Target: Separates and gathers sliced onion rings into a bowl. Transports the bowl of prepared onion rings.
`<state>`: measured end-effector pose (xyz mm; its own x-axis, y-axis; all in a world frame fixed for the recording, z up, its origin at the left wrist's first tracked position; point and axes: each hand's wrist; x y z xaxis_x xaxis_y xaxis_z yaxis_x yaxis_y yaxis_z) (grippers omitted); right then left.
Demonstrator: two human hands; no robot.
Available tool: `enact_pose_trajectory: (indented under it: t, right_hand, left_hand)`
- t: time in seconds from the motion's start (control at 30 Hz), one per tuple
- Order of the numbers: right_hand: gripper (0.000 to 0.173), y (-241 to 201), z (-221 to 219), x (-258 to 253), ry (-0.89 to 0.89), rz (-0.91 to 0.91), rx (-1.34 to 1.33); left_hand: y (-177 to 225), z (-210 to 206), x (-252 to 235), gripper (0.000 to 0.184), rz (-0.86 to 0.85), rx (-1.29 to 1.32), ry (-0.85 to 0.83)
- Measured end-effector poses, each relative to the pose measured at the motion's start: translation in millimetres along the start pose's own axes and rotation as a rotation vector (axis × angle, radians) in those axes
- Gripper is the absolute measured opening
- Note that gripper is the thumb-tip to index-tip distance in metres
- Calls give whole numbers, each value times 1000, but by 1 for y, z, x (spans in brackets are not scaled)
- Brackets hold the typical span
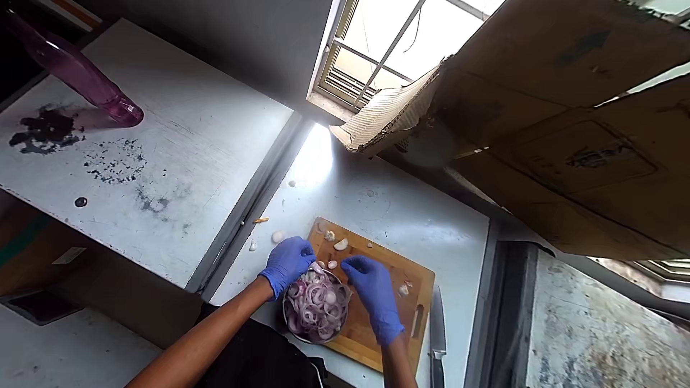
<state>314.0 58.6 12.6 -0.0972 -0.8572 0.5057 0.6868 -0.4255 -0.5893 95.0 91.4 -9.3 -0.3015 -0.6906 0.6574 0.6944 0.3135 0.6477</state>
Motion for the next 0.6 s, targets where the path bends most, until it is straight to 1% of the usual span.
enact_pose_trajectory:
  t: [0.07,0.1,0.17,0.23,0.27,0.3,0.4,0.43,0.5,0.57,0.6]
  right_hand:
    - [10,-7,-4,-30,8,81,50]
    - [10,-11,-9,-45,5,165,111]
    - [22,-19,-19,-78,-43,387,284]
    - [33,-23,-33,-108,-114,526,464]
    - [34,-23,-39,-119,-146,554,555]
    - [31,-24,-44,-127,-177,562,630]
    - [25,-22,-47,-132,-182,600,689]
    - [24,-19,-47,-130,-163,619,688]
    - [17,-14,-46,-125,-108,668,692]
    - [10,-11,-45,-119,-95,671,700]
    - [9,-10,-43,-116,-119,647,680]
  left_hand:
    - [-8,-2,-6,30,-29,29,3]
    - [-12,-4,-9,31,-50,40,-1]
    - [-16,-8,-14,32,-83,59,12]
    - [-19,-11,-19,31,-79,23,31]
    - [-20,-13,-24,31,-74,-10,34]
    - [-21,-14,-29,31,-69,-33,32]
    - [-20,-16,-41,31,-85,-56,-12]
    - [-18,-19,-44,30,-129,-90,-31]
    - [-16,-23,-51,29,-292,-236,-72]
    - [-12,-26,-61,23,-500,-460,-82]
    - [-11,-27,-65,19,-585,-577,-81]
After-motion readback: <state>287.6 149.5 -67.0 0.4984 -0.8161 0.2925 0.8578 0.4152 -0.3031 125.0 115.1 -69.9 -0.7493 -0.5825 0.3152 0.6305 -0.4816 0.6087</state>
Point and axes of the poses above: each hand's wrist, its own x-axis away from the middle knuckle, its own z-axis out of the back of the hand, y = z × x, and after that the axes turned 2 degrees about -y, right-handed
